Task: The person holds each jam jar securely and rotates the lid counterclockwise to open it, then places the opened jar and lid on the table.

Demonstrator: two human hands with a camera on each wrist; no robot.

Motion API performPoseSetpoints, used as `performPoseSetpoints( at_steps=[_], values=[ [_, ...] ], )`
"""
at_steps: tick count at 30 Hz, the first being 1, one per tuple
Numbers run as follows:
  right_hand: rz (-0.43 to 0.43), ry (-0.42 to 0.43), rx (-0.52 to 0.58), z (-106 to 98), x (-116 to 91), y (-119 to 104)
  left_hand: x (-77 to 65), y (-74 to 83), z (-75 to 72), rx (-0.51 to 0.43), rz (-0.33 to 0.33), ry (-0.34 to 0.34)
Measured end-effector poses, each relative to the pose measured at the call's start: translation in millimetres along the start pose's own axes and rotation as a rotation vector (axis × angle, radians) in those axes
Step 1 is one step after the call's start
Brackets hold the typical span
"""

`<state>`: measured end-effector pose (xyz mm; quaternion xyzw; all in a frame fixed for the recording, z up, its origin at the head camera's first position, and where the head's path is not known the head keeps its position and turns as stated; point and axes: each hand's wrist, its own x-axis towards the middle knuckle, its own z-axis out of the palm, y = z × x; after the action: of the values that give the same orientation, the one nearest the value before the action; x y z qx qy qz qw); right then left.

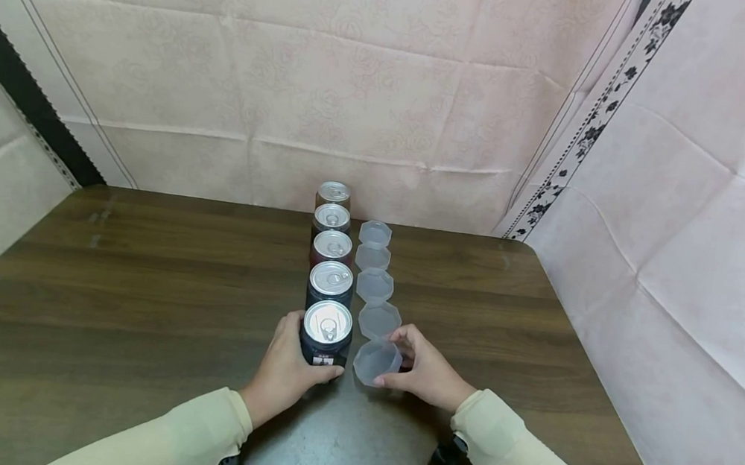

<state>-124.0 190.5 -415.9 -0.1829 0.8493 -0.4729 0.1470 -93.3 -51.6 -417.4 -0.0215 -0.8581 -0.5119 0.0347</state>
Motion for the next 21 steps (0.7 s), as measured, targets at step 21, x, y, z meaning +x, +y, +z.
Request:
performPoseSetpoints(
  at_steps=[21],
  values=[
    [0.011,-0.003,-0.145,-1.5,-0.8,-2.1,-0.8,0.0,-0.6,-0.006,-0.001,-0.005]
  ],
)
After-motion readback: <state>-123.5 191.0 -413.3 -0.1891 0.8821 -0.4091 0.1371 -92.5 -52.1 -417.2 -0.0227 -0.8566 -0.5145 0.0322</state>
